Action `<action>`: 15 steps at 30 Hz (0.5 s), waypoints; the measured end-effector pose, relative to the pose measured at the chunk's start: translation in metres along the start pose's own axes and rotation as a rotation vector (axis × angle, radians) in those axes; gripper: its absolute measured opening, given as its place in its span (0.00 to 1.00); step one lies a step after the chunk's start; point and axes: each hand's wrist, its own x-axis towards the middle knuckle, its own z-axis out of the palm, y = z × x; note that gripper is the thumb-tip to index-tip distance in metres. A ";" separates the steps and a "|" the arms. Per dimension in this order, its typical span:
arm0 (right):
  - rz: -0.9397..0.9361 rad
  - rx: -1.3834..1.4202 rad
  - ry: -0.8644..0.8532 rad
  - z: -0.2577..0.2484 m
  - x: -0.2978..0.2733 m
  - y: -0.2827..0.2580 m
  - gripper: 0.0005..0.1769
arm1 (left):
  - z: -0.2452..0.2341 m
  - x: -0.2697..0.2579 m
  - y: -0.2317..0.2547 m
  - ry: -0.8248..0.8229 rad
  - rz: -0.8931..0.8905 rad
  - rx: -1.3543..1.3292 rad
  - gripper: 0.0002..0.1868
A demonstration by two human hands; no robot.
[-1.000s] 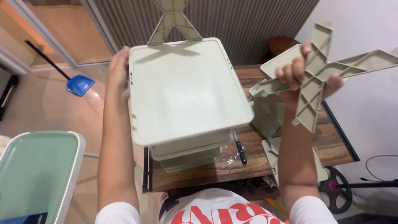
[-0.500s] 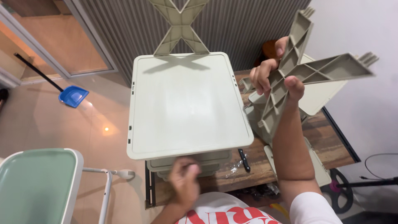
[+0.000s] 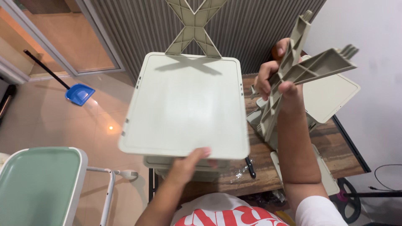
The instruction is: The person assembles a multi-tier plastic shoe rack by connecting X-shaped side supports and snapping rectangular shelf panels into place on a wooden table.
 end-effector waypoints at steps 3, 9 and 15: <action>0.014 0.006 -0.044 0.016 -0.002 -0.012 0.41 | -0.045 -0.001 0.013 0.038 -0.048 -0.159 0.22; 0.117 -0.071 0.049 0.065 0.008 -0.028 0.44 | -0.130 0.042 0.037 -0.407 0.092 -0.446 0.37; 0.079 -0.167 0.013 0.111 0.015 -0.019 0.39 | -0.122 0.091 0.039 0.163 0.181 -0.535 0.35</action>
